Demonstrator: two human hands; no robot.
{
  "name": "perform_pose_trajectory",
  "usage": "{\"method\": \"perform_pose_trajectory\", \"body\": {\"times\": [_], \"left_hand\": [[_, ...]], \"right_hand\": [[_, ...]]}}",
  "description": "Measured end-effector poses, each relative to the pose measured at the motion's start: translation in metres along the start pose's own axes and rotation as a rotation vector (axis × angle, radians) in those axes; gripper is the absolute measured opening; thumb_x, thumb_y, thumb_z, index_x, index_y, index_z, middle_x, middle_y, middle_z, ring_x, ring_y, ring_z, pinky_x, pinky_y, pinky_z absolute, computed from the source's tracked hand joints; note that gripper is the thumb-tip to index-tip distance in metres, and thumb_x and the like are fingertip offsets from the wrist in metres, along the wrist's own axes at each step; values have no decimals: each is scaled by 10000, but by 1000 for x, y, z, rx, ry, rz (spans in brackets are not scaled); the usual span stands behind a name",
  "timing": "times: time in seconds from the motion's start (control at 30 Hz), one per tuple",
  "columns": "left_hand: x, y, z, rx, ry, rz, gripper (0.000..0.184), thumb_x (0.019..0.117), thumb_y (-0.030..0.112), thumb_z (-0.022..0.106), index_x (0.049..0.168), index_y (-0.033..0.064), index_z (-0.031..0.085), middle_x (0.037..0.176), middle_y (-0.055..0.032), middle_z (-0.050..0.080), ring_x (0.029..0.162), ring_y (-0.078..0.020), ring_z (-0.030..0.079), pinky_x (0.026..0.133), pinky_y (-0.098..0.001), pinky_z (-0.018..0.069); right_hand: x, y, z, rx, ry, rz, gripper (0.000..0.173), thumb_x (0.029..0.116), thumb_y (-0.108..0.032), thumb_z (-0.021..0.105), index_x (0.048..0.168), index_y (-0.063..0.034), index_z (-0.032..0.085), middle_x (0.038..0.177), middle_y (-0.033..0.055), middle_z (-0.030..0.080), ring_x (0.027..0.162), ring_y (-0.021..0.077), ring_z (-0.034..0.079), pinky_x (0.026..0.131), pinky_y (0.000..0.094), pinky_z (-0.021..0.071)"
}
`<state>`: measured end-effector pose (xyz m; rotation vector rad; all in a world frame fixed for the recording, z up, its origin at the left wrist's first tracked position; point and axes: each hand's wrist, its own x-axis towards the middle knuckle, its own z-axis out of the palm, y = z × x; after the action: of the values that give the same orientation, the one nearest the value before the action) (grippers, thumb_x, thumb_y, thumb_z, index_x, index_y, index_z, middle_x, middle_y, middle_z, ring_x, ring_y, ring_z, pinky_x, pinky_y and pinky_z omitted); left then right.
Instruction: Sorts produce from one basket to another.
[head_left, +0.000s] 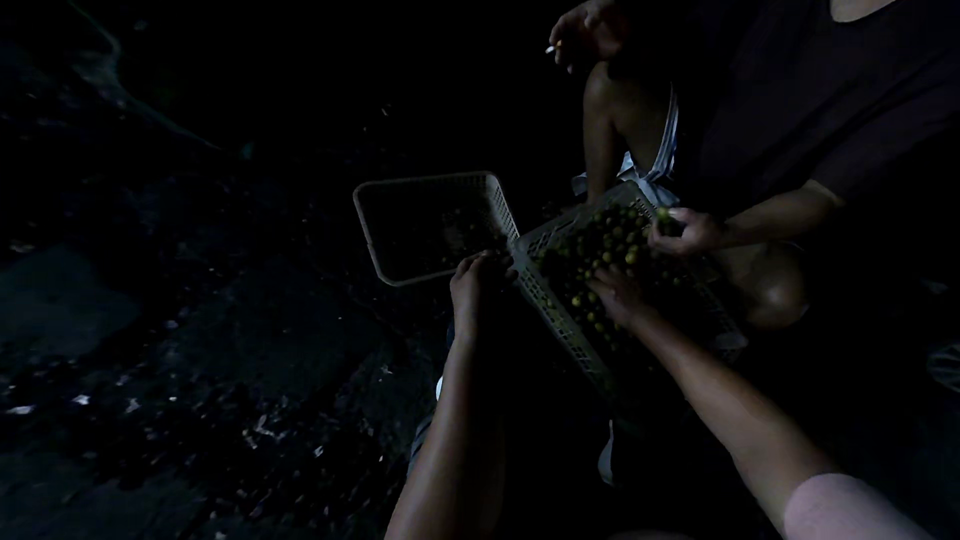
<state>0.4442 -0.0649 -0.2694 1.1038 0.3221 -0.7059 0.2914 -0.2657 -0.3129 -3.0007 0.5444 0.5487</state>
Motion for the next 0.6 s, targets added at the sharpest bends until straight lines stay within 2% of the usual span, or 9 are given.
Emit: {"method": "perform_pose_trajectory", "body": {"times": [0.07, 0.17, 0.27, 0.33, 0.37, 0.4, 0.43, 0.5, 0.6], "left_hand": [[1, -1, -2, -1, -9, 5, 277, 1082, 151, 467, 1292, -21, 520, 1073, -138, 664, 869, -180, 699, 766, -324, 588], [1, -2, -1, 15, 4, 0, 291, 1081, 175, 477, 1305, -4, 527, 1065, -136, 677, 840, -182, 701, 743, -319, 586], [1, -1, -1, 8, -3, 4, 293, 1085, 171, 459, 1309, -7, 523, 1059, -139, 676, 832, -183, 705, 741, -319, 588], [2, -1, 0, 17, 1, 2, 289, 1089, 169, 455, 1310, -6, 517, 1061, -139, 676, 835, -178, 707, 739, -317, 591], [2, -2, 1, 20, 2, -2, 289, 1091, 171, 456, 1310, -6, 518, 1069, -142, 676, 843, -184, 708, 742, -326, 594], [2, -2, 1, 19, 5, -5, 283, 1090, 173, 464, 1304, -4, 520, 1058, -142, 674, 842, -193, 705, 741, -337, 593], [2, -3, 3, 20, 8, -5, 284, 1089, 176, 466, 1303, -2, 523, 1043, -142, 678, 833, -197, 704, 733, -341, 591], [2, -4, 3, 41, -3, -4, 288, 1094, 180, 453, 1307, -2, 521, 1025, -132, 686, 814, -188, 706, 724, -332, 591], [2, -4, 4, 44, 2, -13, 274, 1089, 179, 466, 1291, 3, 526, 994, -121, 689, 792, -181, 704, 709, -327, 591]], "right_hand": [[-3, -4, 8, -48, 13, -2, 371, 904, -15, 712, 1260, -119, 701, 1344, 127, 608, 1269, 389, 531, 1043, 585, 447], [7, -5, 4, -103, 3, 25, 312, 918, 6, 670, 1226, -43, 691, 1346, 178, 601, 1284, 405, 534, 1050, 572, 457], [12, 3, -11, -47, -64, 106, 382, 943, -40, 664, 1320, 1, 621, 1362, 223, 587, 1292, 418, 535, 1099, 579, 406], [13, 9, -20, 59, -99, 179, 461, 977, -151, 655, 1415, -42, 561, 1337, 206, 622, 1293, 395, 555, 1137, 573, 372], [13, 8, -26, 138, -92, 222, 481, 980, -192, 643, 1438, -80, 543, 1303, 192, 654, 1263, 381, 589, 1115, 575, 397], [12, 5, -32, 207, -44, 248, 431, 981, -218, 622, 1392, -101, 565, 1213, 189, 691, 1172, 381, 646, 1027, 583, 474], [13, 0, -36, 284, 4, 267, 353, 998, -211, 589, 1343, -133, 606, 1195, 173, 701, 1131, 368, 671, 969, 576, 518], [20, -11, -36, 401, 29, 243, 290, 1040, -176, 520, 1293, -148, 658, 1309, 146, 635, 1189, 339, 635, 989, 545, 524], [34, -27, -17, 400, -10, 146, 297, 1054, -204, 553, 1283, -48, 658, 1348, 229, 572, 1213, 399, 601, 1007, 566, 511]]}}
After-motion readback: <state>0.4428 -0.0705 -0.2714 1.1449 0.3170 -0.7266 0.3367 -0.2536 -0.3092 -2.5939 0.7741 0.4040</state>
